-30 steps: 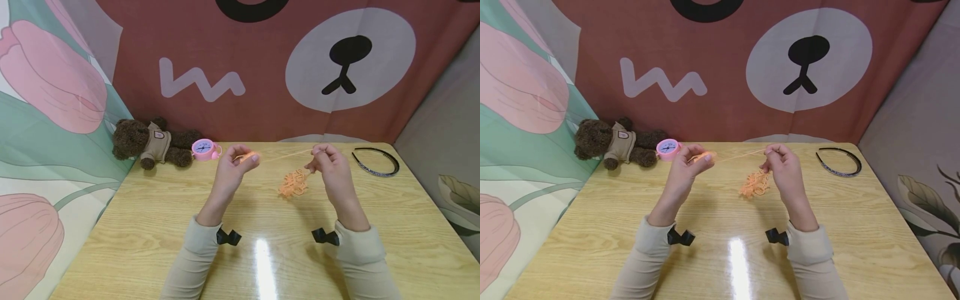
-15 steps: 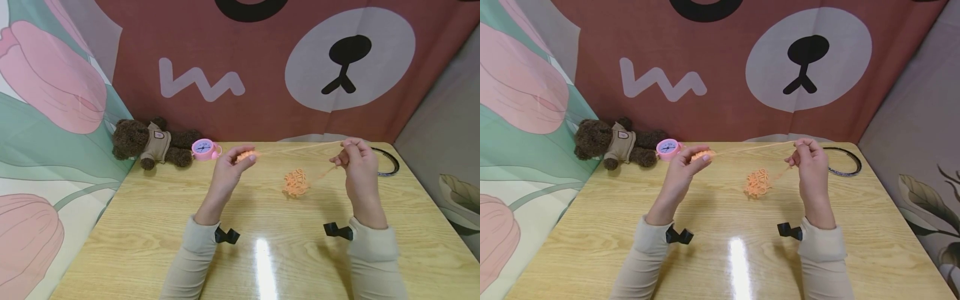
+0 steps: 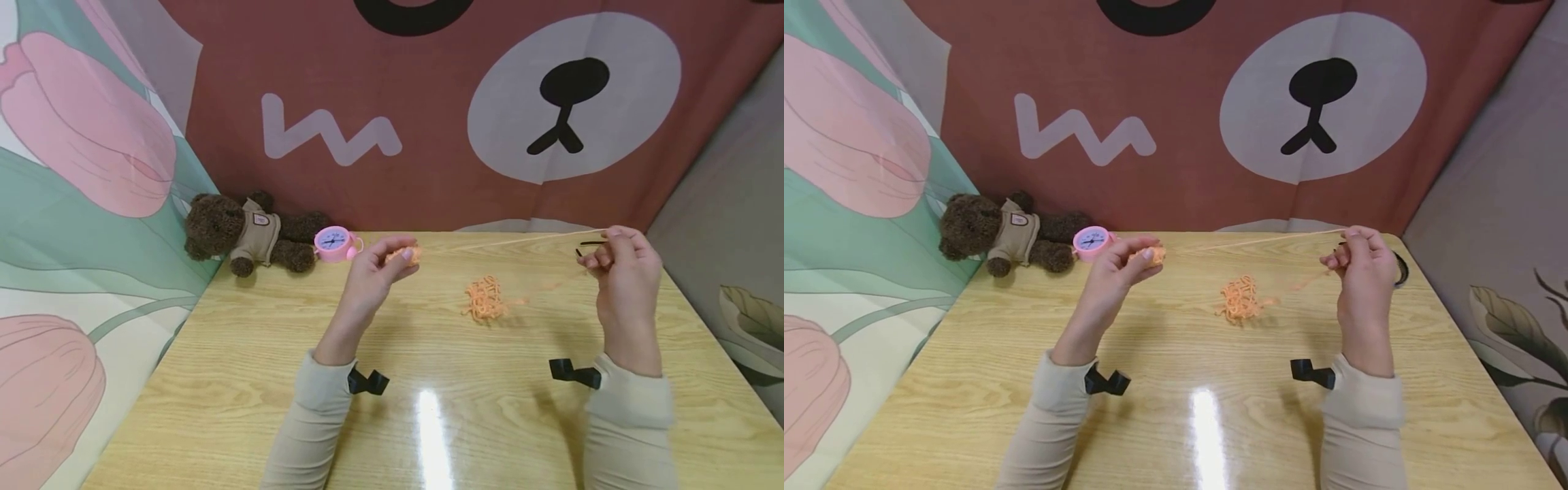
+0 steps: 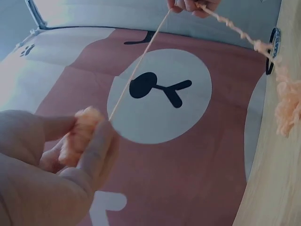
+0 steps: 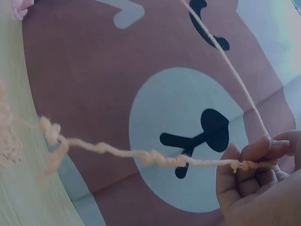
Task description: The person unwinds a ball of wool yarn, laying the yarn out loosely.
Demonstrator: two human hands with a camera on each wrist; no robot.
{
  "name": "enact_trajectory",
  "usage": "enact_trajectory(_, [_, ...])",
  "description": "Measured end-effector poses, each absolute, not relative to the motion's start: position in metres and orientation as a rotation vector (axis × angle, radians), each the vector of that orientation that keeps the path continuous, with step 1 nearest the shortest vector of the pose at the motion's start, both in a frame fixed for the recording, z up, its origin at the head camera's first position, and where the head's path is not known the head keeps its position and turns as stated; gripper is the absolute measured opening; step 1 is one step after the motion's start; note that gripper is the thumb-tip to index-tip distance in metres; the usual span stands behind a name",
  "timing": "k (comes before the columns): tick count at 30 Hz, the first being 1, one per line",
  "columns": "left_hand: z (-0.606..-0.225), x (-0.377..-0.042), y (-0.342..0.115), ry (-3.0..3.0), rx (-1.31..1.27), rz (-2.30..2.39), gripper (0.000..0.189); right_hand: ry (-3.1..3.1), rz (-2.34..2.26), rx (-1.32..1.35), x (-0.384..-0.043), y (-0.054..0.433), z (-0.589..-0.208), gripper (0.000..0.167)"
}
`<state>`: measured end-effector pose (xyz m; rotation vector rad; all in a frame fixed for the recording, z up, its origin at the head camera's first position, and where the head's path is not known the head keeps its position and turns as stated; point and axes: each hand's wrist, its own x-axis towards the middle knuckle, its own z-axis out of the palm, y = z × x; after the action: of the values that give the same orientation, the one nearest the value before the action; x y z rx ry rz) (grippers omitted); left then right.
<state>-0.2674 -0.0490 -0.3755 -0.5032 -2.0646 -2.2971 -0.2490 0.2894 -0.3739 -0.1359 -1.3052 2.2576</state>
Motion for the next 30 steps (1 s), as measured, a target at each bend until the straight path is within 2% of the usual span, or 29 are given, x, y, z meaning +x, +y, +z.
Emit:
enact_trajectory(7, [-0.378, -0.267, -0.053, -2.217, -0.497, -2.181, 0.029, -1.134, 2.301, -0.177, -0.246, 0.306, -0.375, 0.013])
enact_trajectory(14, [-0.378, -0.270, -0.057, -2.202, -0.403, -2.088, 0.028, -1.043, 2.310, -0.221, -0.246, 0.315, -0.377, 0.023])
enact_trajectory(21, [-0.375, -0.272, -0.059, -2.059, -0.449, -2.201, 0.028, -0.960, 2.318, -0.267, -0.246, 0.323, -0.378, 0.016])
enact_trajectory(25, [-0.374, -0.271, -0.059, -2.073, -0.448, -2.208, 0.028, -1.218, 2.275, -0.320, -0.246, 0.323, -0.380, 0.015])
enact_trajectory(30, [-0.374, -0.268, -0.058, -2.111, -0.455, -2.201, 0.027, -1.895, 1.951, -0.338, -0.249, 0.313, -0.386, 0.021])
